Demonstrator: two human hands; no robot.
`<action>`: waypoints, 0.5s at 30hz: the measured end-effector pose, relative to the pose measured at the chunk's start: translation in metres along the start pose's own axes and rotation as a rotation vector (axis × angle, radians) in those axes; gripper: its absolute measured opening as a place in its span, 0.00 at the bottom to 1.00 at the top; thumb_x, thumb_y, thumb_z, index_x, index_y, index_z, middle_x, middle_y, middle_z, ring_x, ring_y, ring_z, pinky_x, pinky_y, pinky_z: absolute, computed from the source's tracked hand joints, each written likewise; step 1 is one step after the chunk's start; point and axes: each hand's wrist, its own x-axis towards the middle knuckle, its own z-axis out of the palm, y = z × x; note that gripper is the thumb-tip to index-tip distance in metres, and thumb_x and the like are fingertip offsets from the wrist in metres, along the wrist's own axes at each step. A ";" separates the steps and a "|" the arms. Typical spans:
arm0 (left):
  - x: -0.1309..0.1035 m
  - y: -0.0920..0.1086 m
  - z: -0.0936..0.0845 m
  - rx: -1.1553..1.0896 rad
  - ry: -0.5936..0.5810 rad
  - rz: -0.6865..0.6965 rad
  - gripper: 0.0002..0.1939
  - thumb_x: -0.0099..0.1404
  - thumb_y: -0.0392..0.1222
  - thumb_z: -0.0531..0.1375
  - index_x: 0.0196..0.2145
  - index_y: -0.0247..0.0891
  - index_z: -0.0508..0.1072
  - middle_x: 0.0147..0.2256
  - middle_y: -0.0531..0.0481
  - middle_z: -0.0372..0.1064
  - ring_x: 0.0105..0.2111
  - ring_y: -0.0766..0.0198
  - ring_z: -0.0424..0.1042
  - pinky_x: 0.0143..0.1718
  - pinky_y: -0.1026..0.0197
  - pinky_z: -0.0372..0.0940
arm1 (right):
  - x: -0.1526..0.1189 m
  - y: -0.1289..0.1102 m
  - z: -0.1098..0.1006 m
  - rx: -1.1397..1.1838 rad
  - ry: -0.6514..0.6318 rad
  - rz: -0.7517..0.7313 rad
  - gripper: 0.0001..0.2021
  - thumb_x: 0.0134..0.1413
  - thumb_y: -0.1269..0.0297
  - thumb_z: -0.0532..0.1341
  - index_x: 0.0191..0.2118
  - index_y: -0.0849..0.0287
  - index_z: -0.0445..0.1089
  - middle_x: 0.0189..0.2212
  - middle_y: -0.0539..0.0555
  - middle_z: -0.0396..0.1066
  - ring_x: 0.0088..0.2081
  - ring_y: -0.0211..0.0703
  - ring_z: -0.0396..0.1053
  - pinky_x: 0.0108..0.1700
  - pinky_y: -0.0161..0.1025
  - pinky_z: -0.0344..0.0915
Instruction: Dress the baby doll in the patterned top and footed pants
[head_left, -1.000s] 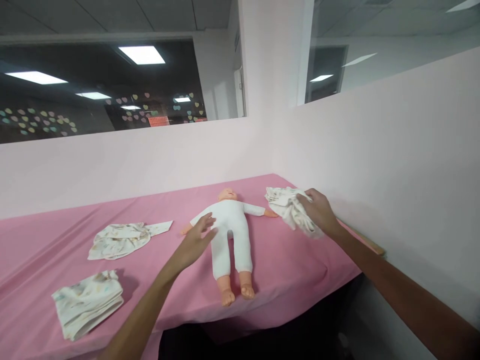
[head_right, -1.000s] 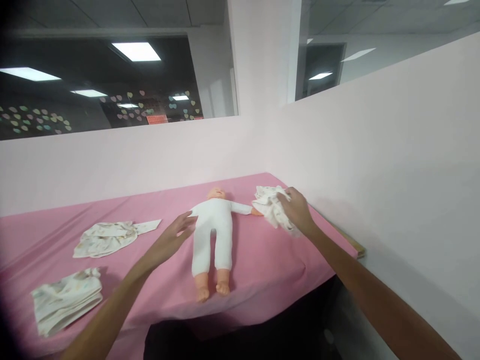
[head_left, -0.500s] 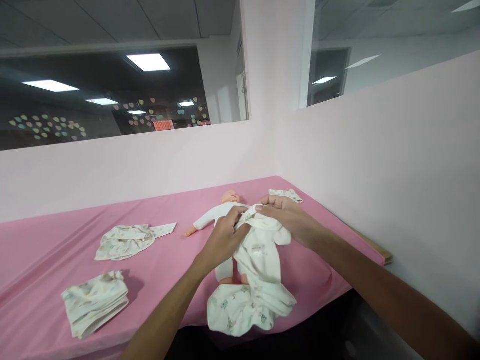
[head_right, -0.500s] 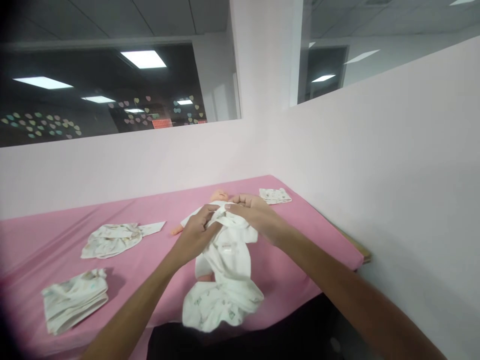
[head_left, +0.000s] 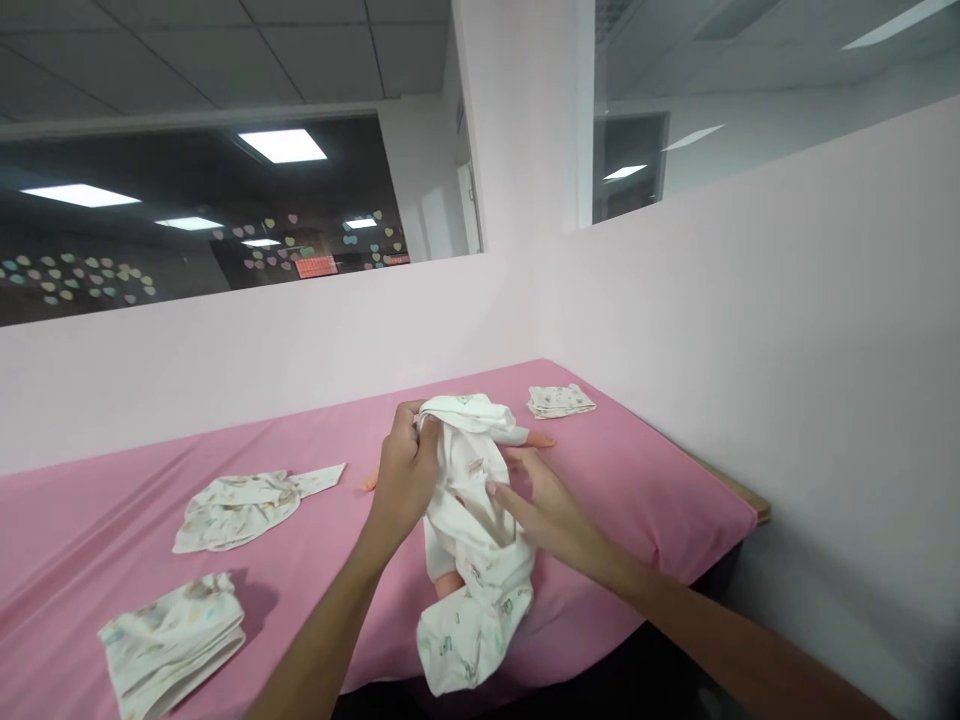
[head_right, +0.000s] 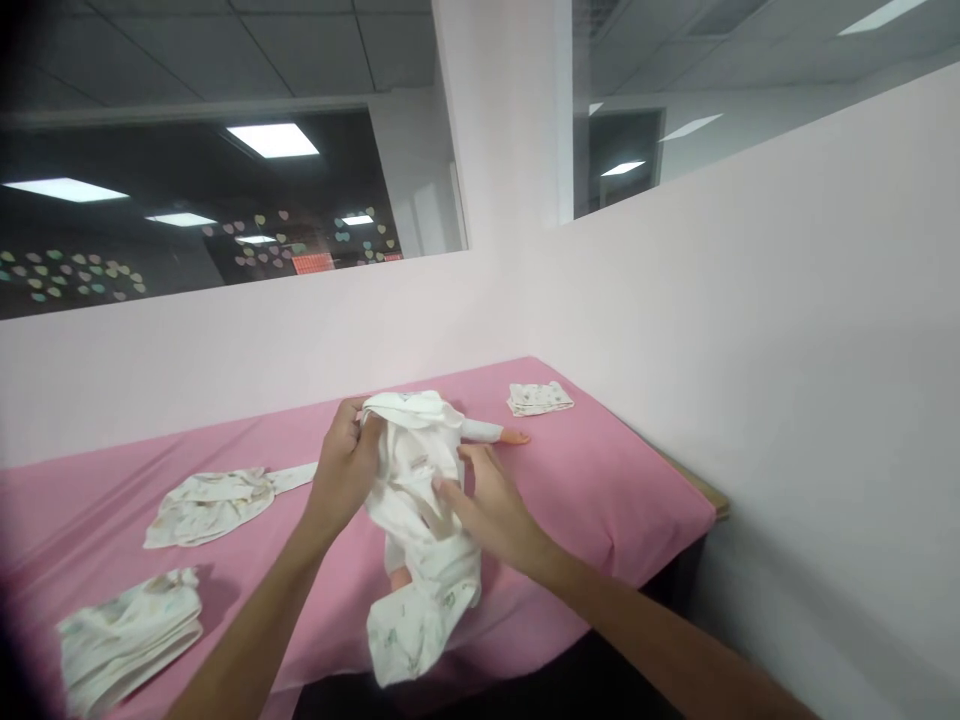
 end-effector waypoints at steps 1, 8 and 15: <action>-0.001 0.001 -0.002 -0.018 0.001 -0.013 0.18 0.70 0.57 0.49 0.46 0.42 0.65 0.31 0.51 0.70 0.27 0.61 0.70 0.26 0.62 0.61 | 0.003 0.004 0.001 0.020 -0.035 0.017 0.10 0.61 0.56 0.58 0.39 0.57 0.67 0.39 0.53 0.70 0.41 0.45 0.67 0.43 0.41 0.63; -0.004 -0.008 -0.015 0.192 0.204 0.044 0.24 0.66 0.54 0.55 0.56 0.42 0.62 0.49 0.44 0.70 0.44 0.54 0.72 0.39 0.56 0.67 | 0.005 -0.029 -0.016 0.178 0.039 -0.077 0.14 0.65 0.53 0.52 0.32 0.56 0.62 0.27 0.48 0.63 0.29 0.38 0.61 0.31 0.36 0.58; -0.026 0.013 -0.014 0.036 -0.346 0.229 0.21 0.67 0.49 0.56 0.57 0.49 0.67 0.52 0.48 0.69 0.50 0.56 0.69 0.50 0.55 0.65 | 0.022 -0.069 -0.032 0.416 -0.189 -0.043 0.09 0.63 0.56 0.56 0.37 0.56 0.66 0.32 0.49 0.67 0.35 0.39 0.67 0.38 0.37 0.63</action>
